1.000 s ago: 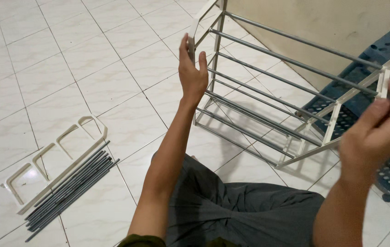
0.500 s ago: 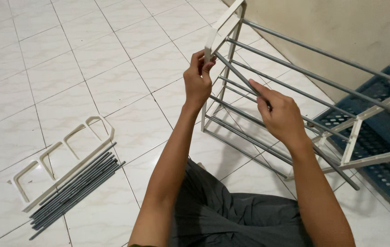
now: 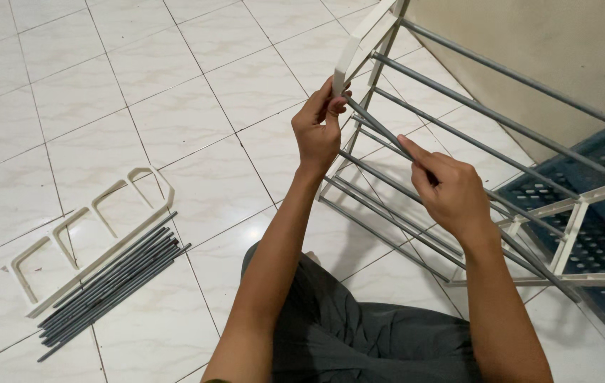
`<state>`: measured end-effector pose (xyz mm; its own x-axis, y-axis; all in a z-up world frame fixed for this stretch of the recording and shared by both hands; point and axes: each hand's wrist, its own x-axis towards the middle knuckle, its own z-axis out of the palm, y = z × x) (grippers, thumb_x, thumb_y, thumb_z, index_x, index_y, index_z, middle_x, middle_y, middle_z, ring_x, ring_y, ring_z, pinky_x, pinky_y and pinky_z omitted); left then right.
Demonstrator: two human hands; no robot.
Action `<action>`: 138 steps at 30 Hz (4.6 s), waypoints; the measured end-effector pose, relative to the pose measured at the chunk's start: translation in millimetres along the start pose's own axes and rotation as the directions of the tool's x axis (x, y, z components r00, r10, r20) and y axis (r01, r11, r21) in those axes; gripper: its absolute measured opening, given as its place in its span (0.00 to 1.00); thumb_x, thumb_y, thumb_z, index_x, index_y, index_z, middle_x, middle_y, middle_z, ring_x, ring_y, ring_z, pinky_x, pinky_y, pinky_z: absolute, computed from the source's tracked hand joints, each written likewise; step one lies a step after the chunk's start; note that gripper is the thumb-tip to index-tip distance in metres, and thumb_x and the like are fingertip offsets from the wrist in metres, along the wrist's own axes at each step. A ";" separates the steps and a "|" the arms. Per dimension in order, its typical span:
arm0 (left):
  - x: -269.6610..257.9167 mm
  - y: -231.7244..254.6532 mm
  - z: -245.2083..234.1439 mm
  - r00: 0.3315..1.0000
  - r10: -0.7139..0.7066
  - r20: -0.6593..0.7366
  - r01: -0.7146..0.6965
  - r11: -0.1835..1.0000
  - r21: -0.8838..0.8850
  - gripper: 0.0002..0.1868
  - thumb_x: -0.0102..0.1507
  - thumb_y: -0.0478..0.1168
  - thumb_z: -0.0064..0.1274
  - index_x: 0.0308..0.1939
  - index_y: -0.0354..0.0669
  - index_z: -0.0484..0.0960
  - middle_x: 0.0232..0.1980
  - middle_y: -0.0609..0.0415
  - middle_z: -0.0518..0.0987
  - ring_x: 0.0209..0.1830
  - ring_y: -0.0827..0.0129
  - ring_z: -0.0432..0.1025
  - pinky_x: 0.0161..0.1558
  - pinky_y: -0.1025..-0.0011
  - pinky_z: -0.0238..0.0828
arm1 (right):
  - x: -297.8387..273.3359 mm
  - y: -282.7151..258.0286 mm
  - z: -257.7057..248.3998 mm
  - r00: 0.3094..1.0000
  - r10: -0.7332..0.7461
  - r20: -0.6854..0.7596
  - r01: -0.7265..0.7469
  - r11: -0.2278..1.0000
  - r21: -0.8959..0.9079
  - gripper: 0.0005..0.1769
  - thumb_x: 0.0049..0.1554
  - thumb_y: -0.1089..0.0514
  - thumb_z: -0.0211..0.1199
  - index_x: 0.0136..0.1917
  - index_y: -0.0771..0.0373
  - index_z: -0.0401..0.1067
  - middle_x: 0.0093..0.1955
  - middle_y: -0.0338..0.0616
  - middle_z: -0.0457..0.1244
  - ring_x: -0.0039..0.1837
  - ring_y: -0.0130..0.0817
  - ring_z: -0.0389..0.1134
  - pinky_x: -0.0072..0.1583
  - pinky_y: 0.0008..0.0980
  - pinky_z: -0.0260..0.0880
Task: The person assembles a metal rack by inserting metal rods into white plastic frames. They repeatedly pick up rods, align them with the frame slots, and push them into place, gradually building the structure on the floor.
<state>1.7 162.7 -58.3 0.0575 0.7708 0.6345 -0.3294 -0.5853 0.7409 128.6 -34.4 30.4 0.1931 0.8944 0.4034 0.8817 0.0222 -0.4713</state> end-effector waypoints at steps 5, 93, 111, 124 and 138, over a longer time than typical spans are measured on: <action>-0.2 -6.7 -1.9 1.000 0.012 -0.001 -0.012 1.000 0.016 0.19 0.71 0.28 0.50 0.67 0.36 0.76 0.49 0.50 0.84 0.46 0.73 0.80 0.48 0.75 0.80 | -3.5 9.6 2.9 0.998 0.003 -0.058 0.002 0.997 0.078 0.26 0.61 0.65 0.60 0.72 0.50 0.73 0.35 0.45 0.67 0.32 0.30 0.63 0.39 0.34 0.64; -125.5 170.8 224.1 0.471 0.412 0.780 -0.580 0.811 -0.078 0.08 0.63 0.46 0.64 0.44 0.52 0.89 0.32 0.61 0.81 0.26 0.66 0.76 0.24 0.66 0.66 | -161.0 84.7 -168.4 0.747 0.447 -0.492 -0.390 0.894 0.220 0.11 0.60 0.64 0.60 0.56 0.69 0.72 0.39 0.45 0.69 0.41 0.25 0.72 0.45 0.27 0.71; -120.6 162.0 238.7 0.492 0.399 0.774 -0.579 0.814 -0.052 0.07 0.64 0.47 0.62 0.42 0.52 0.89 0.33 0.62 0.82 0.27 0.63 0.77 0.23 0.64 0.67 | -161.1 100.4 -180.3 0.785 0.411 -0.463 -0.325 0.910 0.257 0.13 0.59 0.67 0.60 0.58 0.72 0.71 0.50 0.47 0.71 0.49 0.25 0.72 0.50 0.25 0.73; -130.6 161.7 240.9 0.502 0.357 0.788 -0.583 0.812 0.004 0.07 0.65 0.47 0.61 0.39 0.51 0.87 0.32 0.61 0.80 0.29 0.63 0.78 0.25 0.63 0.69 | -171.3 96.2 -167.6 0.735 0.465 -0.493 -0.338 0.882 0.328 0.15 0.63 0.64 0.61 0.63 0.72 0.71 0.55 0.47 0.71 0.52 0.26 0.72 0.53 0.26 0.74; -135.1 161.5 245.8 0.527 0.405 0.747 -0.562 0.826 -0.050 0.04 0.61 0.40 0.63 0.38 0.47 0.85 0.33 0.59 0.77 0.30 0.63 0.77 0.28 0.65 0.70 | -210.9 111.8 -125.7 0.677 0.411 -0.610 -0.236 0.907 0.350 0.11 0.64 0.67 0.67 0.58 0.76 0.77 0.52 0.50 0.73 0.50 0.28 0.72 0.52 0.23 0.72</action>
<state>172.4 -97.8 29.8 0.6012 -0.0182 0.7989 -0.3516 -0.9038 0.2440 240.5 -276.7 -8.8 0.7561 0.3420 0.5579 0.6035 -0.0348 -0.7966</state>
